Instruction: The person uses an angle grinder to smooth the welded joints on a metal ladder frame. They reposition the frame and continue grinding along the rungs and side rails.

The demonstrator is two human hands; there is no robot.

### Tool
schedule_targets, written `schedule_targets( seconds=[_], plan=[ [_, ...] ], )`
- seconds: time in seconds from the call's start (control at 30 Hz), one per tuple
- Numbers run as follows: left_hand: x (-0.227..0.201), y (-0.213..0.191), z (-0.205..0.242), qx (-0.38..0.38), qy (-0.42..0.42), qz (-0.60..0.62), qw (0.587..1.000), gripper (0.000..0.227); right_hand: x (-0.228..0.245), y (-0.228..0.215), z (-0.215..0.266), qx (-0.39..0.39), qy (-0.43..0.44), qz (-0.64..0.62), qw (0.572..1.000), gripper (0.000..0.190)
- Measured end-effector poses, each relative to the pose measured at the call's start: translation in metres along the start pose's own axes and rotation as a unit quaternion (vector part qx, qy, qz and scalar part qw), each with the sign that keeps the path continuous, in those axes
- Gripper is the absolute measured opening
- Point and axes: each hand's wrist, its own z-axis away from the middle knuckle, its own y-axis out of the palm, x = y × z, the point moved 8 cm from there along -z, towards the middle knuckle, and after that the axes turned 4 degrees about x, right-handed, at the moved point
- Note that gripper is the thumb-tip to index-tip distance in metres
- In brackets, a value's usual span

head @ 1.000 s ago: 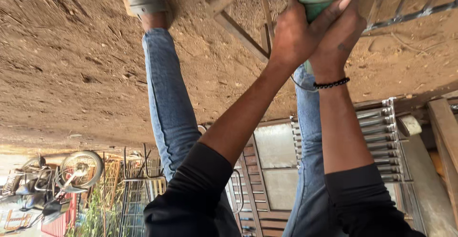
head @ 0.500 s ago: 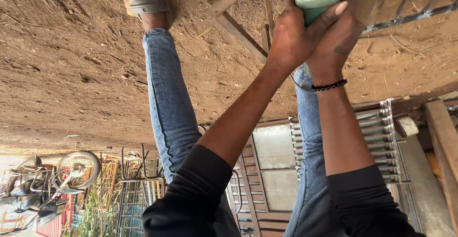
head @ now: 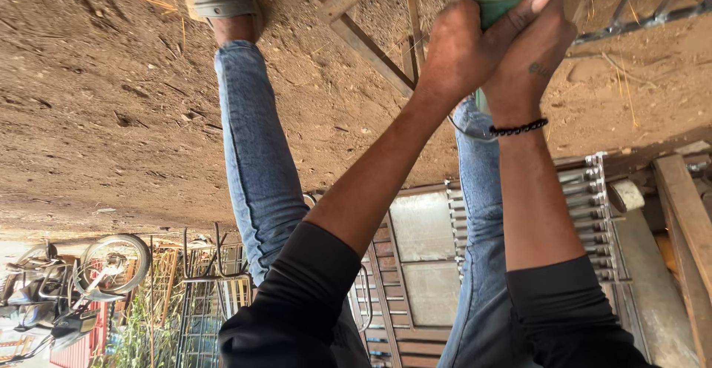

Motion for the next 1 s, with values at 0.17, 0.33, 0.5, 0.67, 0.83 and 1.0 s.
schedule_targets(
  seconds=[0.17, 0.33, 0.5, 0.67, 0.83, 1.0],
  plan=[
    [-0.004, -0.012, 0.005, -0.066, 0.012, -0.006, 0.998, 0.079, 0.002, -0.001, -0.001, 0.016, -0.019, 0.055, 0.998, 0.03],
    [-0.024, -0.021, 0.003, -0.09, 0.106, 0.006, 0.99, 0.075, 0.005, -0.002, -0.004, -0.014, -0.027, 0.043, 0.999, 0.024],
    [-0.001, -0.01, 0.005, -0.017, -0.023, -0.002, 1.0, 0.063, -0.014, 0.001, 0.008, 0.005, 0.022, 0.064, 0.998, 0.026],
    [-0.022, -0.018, -0.001, -0.042, 0.059, 0.004, 0.997, 0.067, -0.011, 0.002, -0.004, -0.004, -0.023, 0.034, 0.999, 0.024],
    [-0.009, -0.017, 0.009, -0.044, -0.017, -0.012, 0.999, 0.07, -0.019, 0.002, 0.007, 0.041, 0.03, 0.089, 0.995, 0.035],
    [-0.033, -0.041, 0.017, -0.111, 0.123, 0.022, 0.986, 0.067, 0.001, 0.011, 0.005, 0.034, -0.019, -0.034, 0.999, 0.024]
  ],
)
